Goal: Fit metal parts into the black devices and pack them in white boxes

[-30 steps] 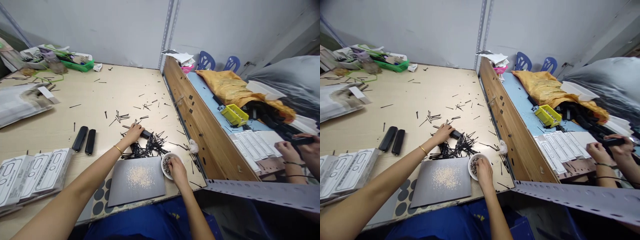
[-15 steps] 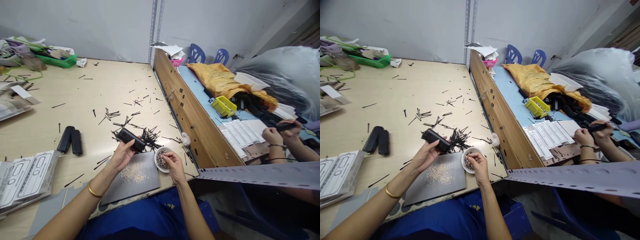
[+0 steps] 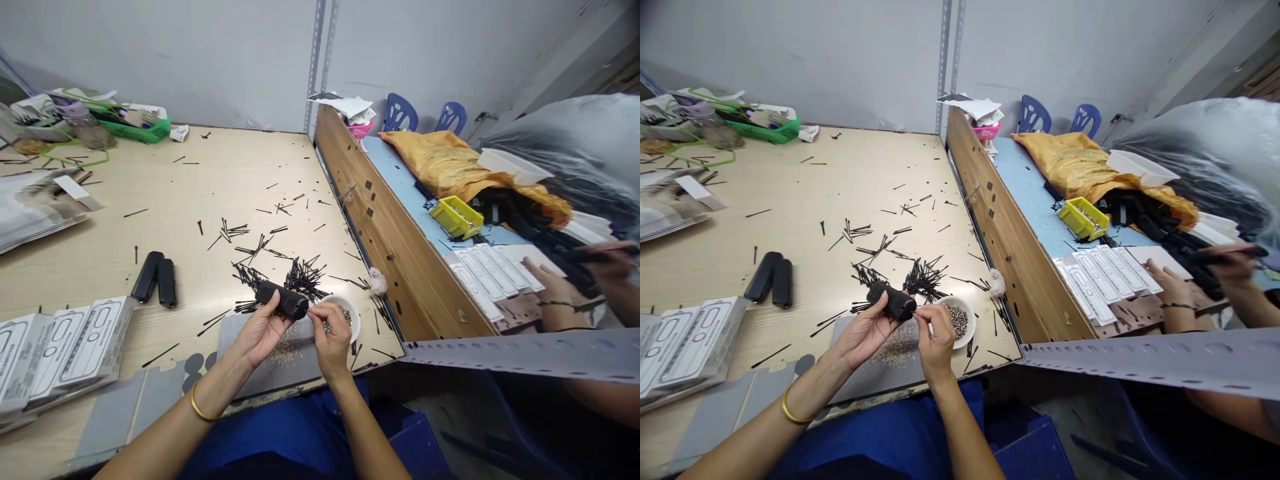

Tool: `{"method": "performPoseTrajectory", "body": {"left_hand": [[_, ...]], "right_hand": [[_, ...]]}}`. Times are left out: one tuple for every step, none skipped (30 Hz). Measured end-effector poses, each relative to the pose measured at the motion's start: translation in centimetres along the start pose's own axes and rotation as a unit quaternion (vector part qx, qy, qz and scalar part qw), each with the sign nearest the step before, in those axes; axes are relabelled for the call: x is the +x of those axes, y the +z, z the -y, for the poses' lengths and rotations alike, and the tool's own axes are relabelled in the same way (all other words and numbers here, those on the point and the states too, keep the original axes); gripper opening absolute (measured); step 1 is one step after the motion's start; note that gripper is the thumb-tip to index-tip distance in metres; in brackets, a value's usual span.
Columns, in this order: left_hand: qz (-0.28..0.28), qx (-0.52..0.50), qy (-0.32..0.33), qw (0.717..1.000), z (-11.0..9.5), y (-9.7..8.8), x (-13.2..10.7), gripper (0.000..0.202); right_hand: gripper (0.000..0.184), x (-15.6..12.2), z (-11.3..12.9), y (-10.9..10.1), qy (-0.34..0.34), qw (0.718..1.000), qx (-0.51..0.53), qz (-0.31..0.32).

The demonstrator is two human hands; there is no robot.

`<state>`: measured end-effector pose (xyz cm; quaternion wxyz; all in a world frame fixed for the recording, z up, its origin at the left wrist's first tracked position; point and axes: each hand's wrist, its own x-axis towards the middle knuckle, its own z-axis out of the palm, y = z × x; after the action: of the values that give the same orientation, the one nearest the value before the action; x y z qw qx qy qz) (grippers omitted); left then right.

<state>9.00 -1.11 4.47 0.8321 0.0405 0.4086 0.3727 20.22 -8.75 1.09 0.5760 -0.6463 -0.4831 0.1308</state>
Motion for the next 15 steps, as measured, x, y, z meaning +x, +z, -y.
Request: {"method": "performPoseTrajectory", "body": {"left_hand": [[-0.005,-0.003,0.003,1.0,0.0,0.0,0.0,0.023],[-0.013,-0.007,0.006,1.0,0.0,0.0,0.0,0.023],[-0.021,-0.012,0.011,1.0,0.0,0.0,0.0,0.023],[-0.028,-0.016,0.015,0.999,-0.1,0.0,0.0,0.023],[-0.032,-0.019,0.019,0.999,-0.1,0.0,-0.1,0.023],[-0.033,-0.02,0.024,0.999,-0.2,0.0,-0.2,0.023],[-0.029,-0.019,0.027,0.999,-0.2,0.1,-0.3,0.023],[-0.024,-0.017,0.027,0.999,-0.2,0.1,-0.5,0.023],[-0.018,-0.016,0.025,0.999,-0.1,0.2,-0.7,0.023],[-0.013,-0.015,0.022,1.0,-0.1,0.3,-0.8,0.023],[-0.011,-0.016,0.02,1.0,0.0,0.3,-1.0,0.023],[-0.013,-0.019,0.017,1.0,0.1,0.4,-1.0,0.023],[-0.016,-0.021,0.017,1.0,0.1,0.5,-1.1,0.022],[-0.02,-0.024,0.017,0.999,0.2,0.5,-1.1,0.022],[-0.023,-0.025,0.018,0.999,0.2,0.5,-1.1,0.021]], "right_hand": [[0.013,-0.1,0.0,0.1,-0.006,1.0,-0.002,0.003],[0.013,-0.2,0.0,0.2,-0.011,1.0,0.0,0.007],[0.013,-0.3,-0.1,0.4,-0.012,1.0,0.004,0.012],[0.013,-0.5,-0.1,0.5,-0.006,1.0,0.012,0.019],[0.013,-0.6,-0.1,0.6,0.01,0.999,0.025,0.023],[0.012,-0.7,-0.1,0.7,0.035,0.998,0.042,0.02],[0.012,-0.7,0.0,0.7,0.064,0.996,0.062,0.012],[0.013,-0.7,0.0,0.7,0.093,0.992,0.081,0.001],[0.014,-0.7,0.1,0.6,0.114,0.989,0.095,-0.009],[0.015,-0.7,0.2,0.6,0.124,0.987,0.101,-0.016],[0.015,-0.6,0.3,0.5,0.123,0.987,0.1,-0.016],[0.016,-0.6,0.3,0.4,0.114,0.989,0.091,-0.012],[0.016,-0.5,0.4,0.2,0.1,0.992,0.078,-0.006],[0.015,-0.4,0.5,0.1,0.083,0.994,0.064,-0.001],[0.015,-0.4,0.5,0.0,0.067,0.996,0.051,0.001]]}}
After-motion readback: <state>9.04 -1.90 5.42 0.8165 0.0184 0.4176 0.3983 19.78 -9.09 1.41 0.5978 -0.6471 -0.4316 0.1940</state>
